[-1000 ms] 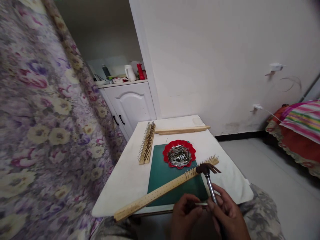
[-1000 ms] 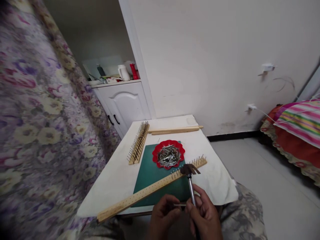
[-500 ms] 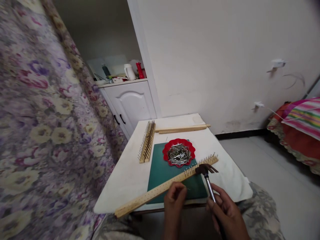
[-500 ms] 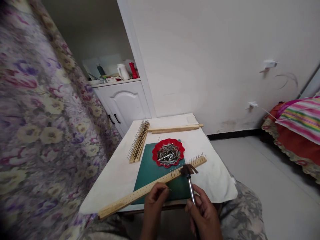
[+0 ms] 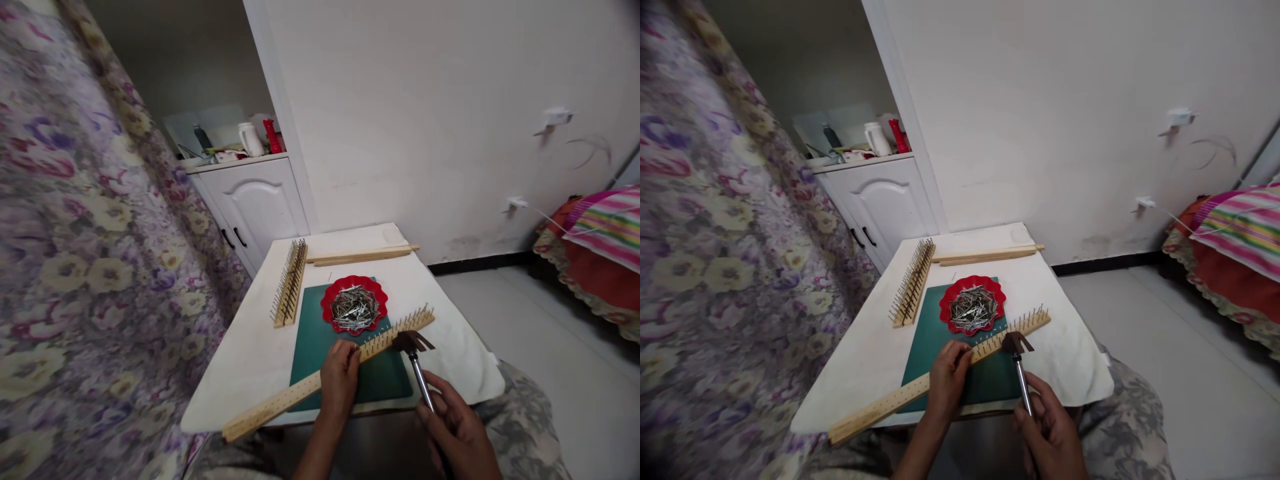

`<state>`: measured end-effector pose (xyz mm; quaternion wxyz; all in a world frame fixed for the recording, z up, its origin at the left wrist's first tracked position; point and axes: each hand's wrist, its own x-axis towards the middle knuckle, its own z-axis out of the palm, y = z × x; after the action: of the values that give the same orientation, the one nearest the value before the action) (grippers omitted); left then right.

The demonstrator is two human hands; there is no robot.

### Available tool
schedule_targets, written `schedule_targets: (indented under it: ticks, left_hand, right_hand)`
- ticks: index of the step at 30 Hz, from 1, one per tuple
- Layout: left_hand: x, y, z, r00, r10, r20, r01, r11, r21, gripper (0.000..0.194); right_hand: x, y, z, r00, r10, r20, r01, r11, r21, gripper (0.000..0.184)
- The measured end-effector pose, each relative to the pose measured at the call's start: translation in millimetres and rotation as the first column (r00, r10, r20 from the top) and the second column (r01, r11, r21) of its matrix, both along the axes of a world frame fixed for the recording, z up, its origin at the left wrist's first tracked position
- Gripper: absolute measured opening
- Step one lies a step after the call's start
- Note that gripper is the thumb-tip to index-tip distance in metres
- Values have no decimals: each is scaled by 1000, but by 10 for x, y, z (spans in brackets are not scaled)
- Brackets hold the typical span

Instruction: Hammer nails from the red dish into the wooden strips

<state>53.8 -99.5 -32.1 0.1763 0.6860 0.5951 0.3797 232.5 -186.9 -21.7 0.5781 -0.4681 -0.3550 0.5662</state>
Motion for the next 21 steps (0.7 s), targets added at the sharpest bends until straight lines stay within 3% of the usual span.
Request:
schedule_targets:
  ticks: [11, 17, 21]
  left_hand:
    - [-3, 26, -27, 997, 13, -72, -12, 1000, 18, 17]
    - [-10, 39, -55, 995, 10, -96, -8, 1000, 15, 15]
    - [-3, 38, -40, 996, 16, -86, -16, 1000, -2, 15]
  right_hand:
    - [-36, -3, 5, 999, -24, -49, 23, 1000, -20, 51]
    - [-49, 18, 80, 999, 32, -23, -32, 999, -6, 47]
    - [-105, 85, 191, 987, 158, 4, -158, 987, 17, 41]
